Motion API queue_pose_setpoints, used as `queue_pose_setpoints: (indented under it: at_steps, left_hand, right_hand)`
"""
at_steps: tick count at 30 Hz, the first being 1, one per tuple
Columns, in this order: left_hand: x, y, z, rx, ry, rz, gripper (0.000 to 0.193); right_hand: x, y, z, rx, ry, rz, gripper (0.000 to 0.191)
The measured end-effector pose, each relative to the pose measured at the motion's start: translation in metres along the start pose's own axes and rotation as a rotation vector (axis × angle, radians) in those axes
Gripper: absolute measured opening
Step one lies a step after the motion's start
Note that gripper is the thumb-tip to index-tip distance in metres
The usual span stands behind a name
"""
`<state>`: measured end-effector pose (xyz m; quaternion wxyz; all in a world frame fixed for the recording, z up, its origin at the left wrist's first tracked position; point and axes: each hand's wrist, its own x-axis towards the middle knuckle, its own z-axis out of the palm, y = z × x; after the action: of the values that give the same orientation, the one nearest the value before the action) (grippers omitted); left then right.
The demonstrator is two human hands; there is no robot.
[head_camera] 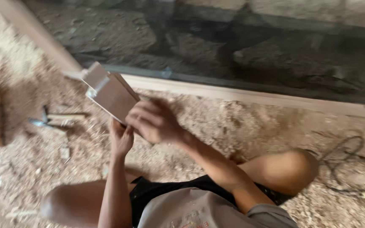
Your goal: The person sits on the workshop floor and hammers small nails into narrow wood strips using a hammer and a wooden mallet. They then squeeze glue from a blue bottle onto the strips and press the glued pieces onto a wooden frame, fitting them in place by hand.
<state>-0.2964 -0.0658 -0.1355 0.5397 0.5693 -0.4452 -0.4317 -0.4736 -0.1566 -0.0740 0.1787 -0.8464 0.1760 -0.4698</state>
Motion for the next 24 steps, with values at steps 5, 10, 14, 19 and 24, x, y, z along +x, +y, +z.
queue_pose_setpoints:
  at_steps: [5,10,14,19,24]
  left_hand:
    - [-0.013,-0.007,0.112,0.689,-0.308,0.070,0.030]
    - [-0.005,0.043,0.252,0.833,-0.658,-0.032,0.024]
    - [0.014,0.118,0.367,1.093,-0.847,-0.100,0.022]
    - [0.007,0.195,0.478,1.046,-0.418,1.020,0.010]
    - [0.034,0.234,0.479,0.491,-0.252,1.252,0.006]
  right_hand:
    - [-0.055,-0.004,-0.100,-0.198,-0.205,-0.116,0.025]
    - [-0.111,0.022,-0.198,-0.488,-0.337,0.107,0.040]
    - [-0.155,0.066,-0.296,-0.533,-0.316,0.304,0.048]
    - [-0.216,0.104,-0.406,-0.530,0.175,0.662,0.052]
    - [-0.303,0.126,-0.523,-0.462,0.795,1.412,0.066]
